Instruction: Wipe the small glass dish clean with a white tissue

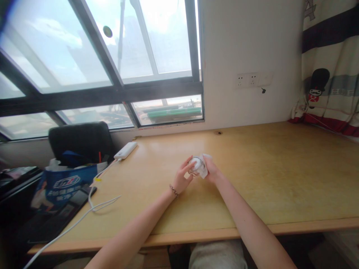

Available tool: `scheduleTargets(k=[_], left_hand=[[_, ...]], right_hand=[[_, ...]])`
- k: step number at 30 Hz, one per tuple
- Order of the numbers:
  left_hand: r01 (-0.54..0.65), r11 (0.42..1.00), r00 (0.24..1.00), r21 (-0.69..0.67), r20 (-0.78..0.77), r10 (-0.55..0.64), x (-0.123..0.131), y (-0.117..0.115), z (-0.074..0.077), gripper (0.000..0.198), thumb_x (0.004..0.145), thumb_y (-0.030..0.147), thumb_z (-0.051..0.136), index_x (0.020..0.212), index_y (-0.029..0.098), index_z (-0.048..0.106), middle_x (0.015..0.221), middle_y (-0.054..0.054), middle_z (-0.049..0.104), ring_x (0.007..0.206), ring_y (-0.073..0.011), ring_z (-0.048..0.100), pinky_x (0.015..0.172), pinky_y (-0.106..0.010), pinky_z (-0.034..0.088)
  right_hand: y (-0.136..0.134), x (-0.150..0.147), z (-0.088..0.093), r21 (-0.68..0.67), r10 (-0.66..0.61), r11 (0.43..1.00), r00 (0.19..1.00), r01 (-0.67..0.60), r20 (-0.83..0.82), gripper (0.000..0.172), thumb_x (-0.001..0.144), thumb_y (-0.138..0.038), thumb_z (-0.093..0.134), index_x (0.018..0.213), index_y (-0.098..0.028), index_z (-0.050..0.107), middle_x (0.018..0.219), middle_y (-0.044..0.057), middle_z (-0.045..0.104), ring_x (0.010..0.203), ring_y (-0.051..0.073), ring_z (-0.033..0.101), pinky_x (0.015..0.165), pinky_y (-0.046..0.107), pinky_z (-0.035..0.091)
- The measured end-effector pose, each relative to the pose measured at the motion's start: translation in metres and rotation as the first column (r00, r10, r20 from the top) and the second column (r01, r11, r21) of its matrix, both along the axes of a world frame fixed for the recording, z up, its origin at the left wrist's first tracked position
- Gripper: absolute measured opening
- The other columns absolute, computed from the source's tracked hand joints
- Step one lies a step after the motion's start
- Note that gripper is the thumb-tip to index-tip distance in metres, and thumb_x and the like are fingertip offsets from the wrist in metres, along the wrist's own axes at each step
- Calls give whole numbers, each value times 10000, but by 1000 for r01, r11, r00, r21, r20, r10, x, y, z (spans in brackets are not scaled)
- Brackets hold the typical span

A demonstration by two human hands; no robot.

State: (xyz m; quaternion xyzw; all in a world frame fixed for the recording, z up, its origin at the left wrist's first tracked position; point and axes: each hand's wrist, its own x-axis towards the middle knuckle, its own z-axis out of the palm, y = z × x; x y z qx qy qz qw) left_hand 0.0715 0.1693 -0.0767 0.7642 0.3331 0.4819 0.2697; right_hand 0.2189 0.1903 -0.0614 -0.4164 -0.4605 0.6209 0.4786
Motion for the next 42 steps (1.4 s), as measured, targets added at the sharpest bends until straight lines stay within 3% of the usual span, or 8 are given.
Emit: scheduleTargets(k=[6, 10, 14, 19, 27, 31, 37, 42], left_hand=[[-25, 995, 992, 100, -120, 37, 1, 3, -4, 481, 700, 47, 434, 1115, 273, 528, 1327, -61, 304, 957, -178, 451, 870, -378, 360], [-49, 982, 986, -184, 149, 77, 5, 7, -7, 380, 711, 222, 541, 1086, 169, 508, 1091, -112, 496, 800, -149, 504, 708, -291, 424], [325, 737, 882, -592, 472, -9, 7, 7, -7, 288, 752, 405, 498, 798, 123, 535, 715, -40, 533, 512, -67, 450, 461, -189, 339], [608, 462, 768, -645, 625, -137, 6, -2, 0, 371, 745, 491, 485, 834, 131, 515, 694, -20, 525, 393, -27, 398, 384, -175, 254], [372, 744, 896, -555, 425, -130, 14, -15, 12, 271, 682, 367, 607, 732, 110, 538, 610, -6, 494, 552, -69, 435, 538, -198, 330], [257, 808, 934, -530, 350, -68, 14, -14, 12, 246, 663, 353, 602, 707, 118, 543, 617, 4, 484, 543, -71, 415, 527, -199, 329], [194, 819, 916, -541, 398, 46, 12, -7, 3, 234, 594, 215, 596, 805, 122, 556, 694, 0, 526, 597, -86, 445, 545, -198, 349], [222, 832, 930, -509, 367, -23, 14, -10, 4, 174, 647, 263, 594, 733, 118, 556, 652, 6, 493, 549, -65, 411, 499, -184, 320]], right_hand=[[3, 1, -11, -376, -194, 923, 947, 88, -256, 358, 813, -364, 309, 516, -180, 389, 363, -30, 380, 294, 76, 300, 306, 167, 250], [4, 7, -15, -258, -106, 966, 960, 37, -258, 377, 797, -404, 282, 473, -217, 231, 360, -75, 166, 316, 67, 121, 305, 173, 152], [3, 8, -13, -139, -31, 990, 966, -5, -256, 396, 775, -448, 308, 469, -223, 198, 384, -70, 148, 345, 74, 122, 326, 187, 159], [2, 5, -11, -214, 1, 975, 958, -65, -288, 395, 772, -393, 338, 431, -219, 244, 350, -53, 221, 327, 78, 180, 337, 205, 230], [5, 7, -3, 24, -381, 919, 900, 394, -210, 205, 645, -343, 564, 698, -145, 564, 677, 28, 601, 613, 148, 545, 576, 241, 430], [-9, 2, 5, 386, -287, 889, 956, 245, 53, 302, 740, -359, 499, 901, -134, 622, 912, 85, 627, 863, 218, 559, 760, 328, 424], [-25, -8, 8, 812, -353, 538, 815, -225, 460, 249, 747, -226, 509, 968, -252, 622, 1098, 14, 572, 1185, 232, 333, 1019, 454, 128], [-16, -4, 3, 720, -318, 693, 912, 35, 261, 258, 797, -309, 455, 976, -219, 619, 1039, 39, 596, 1065, 238, 460, 944, 418, 297]])
